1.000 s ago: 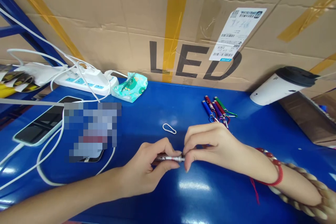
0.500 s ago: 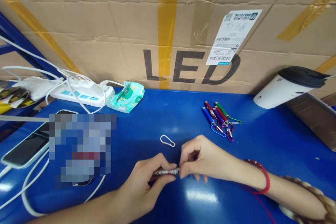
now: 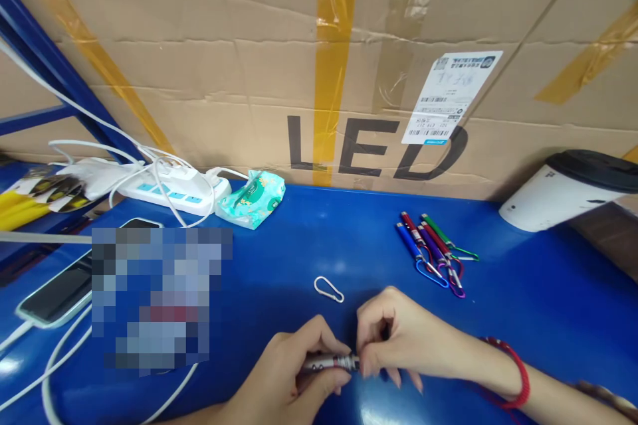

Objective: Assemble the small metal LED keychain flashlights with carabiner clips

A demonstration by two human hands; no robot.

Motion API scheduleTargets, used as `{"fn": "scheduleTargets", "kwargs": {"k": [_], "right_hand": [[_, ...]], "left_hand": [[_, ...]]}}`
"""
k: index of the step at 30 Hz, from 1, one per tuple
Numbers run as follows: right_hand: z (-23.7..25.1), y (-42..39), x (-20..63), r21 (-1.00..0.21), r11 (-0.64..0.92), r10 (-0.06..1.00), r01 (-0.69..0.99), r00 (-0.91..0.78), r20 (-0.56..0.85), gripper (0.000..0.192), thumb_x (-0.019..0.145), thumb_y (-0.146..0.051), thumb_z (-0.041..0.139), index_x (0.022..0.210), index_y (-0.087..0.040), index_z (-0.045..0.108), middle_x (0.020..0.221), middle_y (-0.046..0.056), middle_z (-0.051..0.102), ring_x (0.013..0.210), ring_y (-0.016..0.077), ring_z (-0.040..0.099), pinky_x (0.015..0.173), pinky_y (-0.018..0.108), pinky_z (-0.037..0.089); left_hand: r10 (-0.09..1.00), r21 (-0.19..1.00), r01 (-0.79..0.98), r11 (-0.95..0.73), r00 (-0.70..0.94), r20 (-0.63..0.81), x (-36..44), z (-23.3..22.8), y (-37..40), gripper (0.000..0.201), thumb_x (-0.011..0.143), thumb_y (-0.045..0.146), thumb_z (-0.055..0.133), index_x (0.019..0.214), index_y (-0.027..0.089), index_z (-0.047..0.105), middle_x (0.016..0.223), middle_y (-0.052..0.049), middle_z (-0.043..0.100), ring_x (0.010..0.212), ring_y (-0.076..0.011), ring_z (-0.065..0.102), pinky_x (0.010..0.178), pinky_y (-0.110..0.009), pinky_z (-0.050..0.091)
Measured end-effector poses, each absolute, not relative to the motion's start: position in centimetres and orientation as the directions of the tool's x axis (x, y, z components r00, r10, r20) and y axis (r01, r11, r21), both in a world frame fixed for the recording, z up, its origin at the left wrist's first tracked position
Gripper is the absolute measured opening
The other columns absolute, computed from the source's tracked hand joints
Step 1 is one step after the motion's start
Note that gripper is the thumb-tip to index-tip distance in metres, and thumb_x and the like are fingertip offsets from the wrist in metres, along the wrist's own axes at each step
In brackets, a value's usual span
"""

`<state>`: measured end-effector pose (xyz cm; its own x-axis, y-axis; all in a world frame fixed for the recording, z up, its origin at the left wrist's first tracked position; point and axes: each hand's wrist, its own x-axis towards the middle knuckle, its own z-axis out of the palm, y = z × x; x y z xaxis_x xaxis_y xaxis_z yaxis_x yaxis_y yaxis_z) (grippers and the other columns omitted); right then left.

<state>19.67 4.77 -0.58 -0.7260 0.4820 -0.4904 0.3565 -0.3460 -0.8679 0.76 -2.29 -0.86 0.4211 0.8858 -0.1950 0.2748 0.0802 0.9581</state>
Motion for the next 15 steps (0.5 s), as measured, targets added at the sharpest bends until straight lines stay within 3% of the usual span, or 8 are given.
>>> {"fn": "scheduleTargets", "kwargs": {"k": [9, 15], "right_hand": [[-0.97, 4.11, 19.35, -0.905, -0.352, 0.589, 0.239, -0.696, -0.412, 0.023, 0.057, -0.022, 0.076, 0.065, -0.007, 0.059, 0.048, -0.001, 0.055, 0.035, 0.0059, 0.048, 0.026, 0.009, 0.036], [-1.59, 3.74, 19.3, -0.887, -0.342, 0.595, 0.31, -0.66, -0.459, 0.025, 0.057, -0.026, 0.076, 0.064, -0.008, 0.06, 0.047, 0.0, 0.053, 0.036, 0.006, 0.047, 0.027, 0.01, 0.035]], "left_hand": [[0.91, 0.969, 0.238, 0.061, 0.385, -0.152, 0.86, -0.77, -2.33, 0.011, 0.081, 0.024, 0.05, 0.082, 0.013, 0.052, 0.07, -0.004, 0.061, 0.063, -0.0114, 0.056, 0.058, -0.018, 0.041], [0.902, 0.971, 0.226, 0.078, 0.398, -0.165, 0.65, -1.65, -2.35, 0.01, 0.078, 0.023, 0.051, 0.083, 0.014, 0.052, 0.068, -0.003, 0.061, 0.063, -0.0114, 0.057, 0.055, -0.016, 0.039]]}}
